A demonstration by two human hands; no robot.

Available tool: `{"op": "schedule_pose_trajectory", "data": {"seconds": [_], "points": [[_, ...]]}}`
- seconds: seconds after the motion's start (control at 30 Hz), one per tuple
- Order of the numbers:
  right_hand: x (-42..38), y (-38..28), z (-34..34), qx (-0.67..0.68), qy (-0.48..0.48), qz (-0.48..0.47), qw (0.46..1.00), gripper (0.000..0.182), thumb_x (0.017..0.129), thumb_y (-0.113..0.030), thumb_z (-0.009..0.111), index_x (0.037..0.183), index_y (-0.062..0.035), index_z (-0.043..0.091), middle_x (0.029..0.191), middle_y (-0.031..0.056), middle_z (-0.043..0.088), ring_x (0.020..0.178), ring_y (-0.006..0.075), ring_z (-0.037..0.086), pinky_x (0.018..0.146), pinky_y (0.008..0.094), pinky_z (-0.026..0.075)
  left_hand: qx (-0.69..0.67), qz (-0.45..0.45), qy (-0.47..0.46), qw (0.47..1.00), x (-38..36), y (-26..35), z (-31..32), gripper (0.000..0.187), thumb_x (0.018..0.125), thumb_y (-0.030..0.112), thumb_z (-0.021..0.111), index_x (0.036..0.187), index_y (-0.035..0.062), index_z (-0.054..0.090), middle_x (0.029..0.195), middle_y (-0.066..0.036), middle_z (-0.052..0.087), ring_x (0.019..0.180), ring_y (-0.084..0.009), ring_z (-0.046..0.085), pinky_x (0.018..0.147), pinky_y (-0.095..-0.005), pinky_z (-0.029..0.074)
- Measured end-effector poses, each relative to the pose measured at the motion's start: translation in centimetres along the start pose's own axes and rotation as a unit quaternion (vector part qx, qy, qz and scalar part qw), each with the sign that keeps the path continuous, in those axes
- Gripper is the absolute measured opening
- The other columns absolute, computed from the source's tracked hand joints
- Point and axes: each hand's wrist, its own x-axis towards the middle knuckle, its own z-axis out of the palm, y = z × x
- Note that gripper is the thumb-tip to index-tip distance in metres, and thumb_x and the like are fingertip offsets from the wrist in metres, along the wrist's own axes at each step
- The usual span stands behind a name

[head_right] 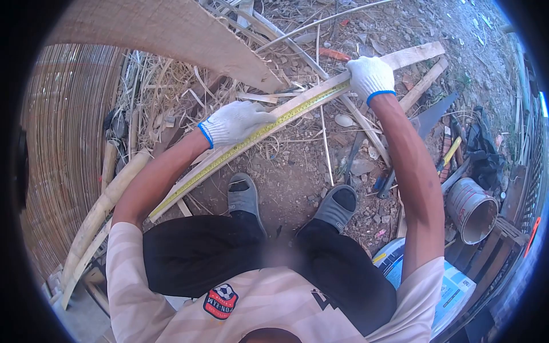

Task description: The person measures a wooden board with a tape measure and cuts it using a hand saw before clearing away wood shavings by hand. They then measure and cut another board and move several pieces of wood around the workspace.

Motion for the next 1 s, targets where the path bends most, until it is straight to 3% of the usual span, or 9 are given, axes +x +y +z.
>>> {"op": "schedule_pose_trajectory", "data": {"seconds": [0.2, 0.6, 0.7, 0.83, 0.9, 0.93, 1.0], "points": [[0.1, -0.4, -1.1, -0.013, -0.028, -0.006, 1.0, 0.017, 0.088, -0.018, 0.069, 0.098, -0.0123, 0.082, 0.094, 0.0179, 0.078, 0.089, 0.0397, 0.077, 0.078, 0.0511, 0.062, -0.001, 0.003, 0.005, 1.0, -0.4, -0.2, 0.0, 0.034, 0.105, 0.017, 0.051, 0.133, 0.0163, 0.071, 0.109, -0.021, 0.07, 0.104, -0.0402, 0.069, 0.092, -0.0514, 0.055], [0.0, -0.3, -1.3, -0.004, -0.034, -0.007, 0.999, 0.015, 0.087, -0.018, 0.071, 0.096, -0.0118, 0.08, 0.094, 0.0187, 0.077, 0.089, 0.0394, 0.076, 0.078, 0.0512, 0.061, -0.021, 0.013, 0.03, 0.999, -0.6, -1.2, 1.4, 0.034, 0.102, 0.014, 0.055, 0.13, 0.0161, 0.074, 0.117, -0.018, 0.073, 0.107, -0.0376, 0.071, 0.093, -0.0492, 0.056], [-0.8, 0.6, -1.8, 0.042, -0.033, -0.054, 0.997, 0.015, 0.086, -0.02, 0.071, 0.095, -0.011, 0.079, 0.095, 0.0169, 0.076, 0.089, 0.0385, 0.075, 0.079, 0.0505, 0.061, -0.021, -0.022, 0.004, 1.0, -0.6, -1.0, 0.9, 0.035, 0.102, 0.015, 0.055, 0.131, 0.0175, 0.074, 0.119, -0.019, 0.073, 0.108, -0.0373, 0.071, 0.093, -0.0483, 0.056], [-4.4, -1.6, -4.7, 0.109, -0.087, -0.092, 0.986, 0.017, 0.084, -0.024, 0.072, 0.095, -0.012, 0.078, 0.092, 0.0134, 0.075, 0.089, 0.0364, 0.074, 0.08, 0.0486, 0.06, -0.037, 0.017, 0.062, 0.997, -0.8, -2.3, 2.6, 0.038, 0.103, 0.016, 0.054, 0.134, 0.0211, 0.073, 0.115, -0.02, 0.073, 0.104, -0.0398, 0.072, 0.092, -0.0494, 0.057], [-6.7, -3.3, -5.9, 0.175, -0.114, -0.124, 0.97, 0.018, 0.084, -0.028, 0.074, 0.095, -0.0133, 0.078, 0.09, 0.0106, 0.075, 0.088, 0.0346, 0.075, 0.081, 0.0471, 0.06, -0.065, -0.002, 0.045, 0.997, -0.8, -2.5, 3.2, 0.037, 0.102, 0.017, 0.055, 0.134, 0.0191, 0.073, 0.114, -0.02, 0.073, 0.105, -0.0393, 0.072, 0.093, -0.0494, 0.057], [-8.1, -4.7, -6.8, 0.19, -0.124, -0.131, 0.965, 0.016, 0.085, -0.022, 0.077, 0.098, -0.0128, 0.077, 0.094, 0.0112, 0.074, 0.091, 0.0347, 0.074, 0.082, 0.046, 0.059, -0.081, -0.01, 0.036, 0.996, -0.8, -2.5, 3.4, 0.036, 0.102, 0.018, 0.055, 0.133, 0.0181, 0.073, 0.113, -0.019, 0.073, 0.105, -0.039, 0.071, 0.093, -0.0494, 0.057], [-10.7, -7.6, -8.1, 0.199, -0.16, -0.13, 0.958, 0.019, 0.086, -0.026, 0.078, 0.097, -0.0114, 0.073, 0.095, 0.0113, 0.074, 0.089, 0.0341, 0.075, 0.08, 0.0466, 0.059, -0.084, -0.012, 0.037, 0.996, -1.4, -1.5, 2.6, 0.038, 0.1, 0.021, 0.06, 0.136, 0.0152, 0.07, 0.121, -0.018, 0.071, 0.112, -0.0372, 0.07, 0.097, -0.0484, 0.056]]}}
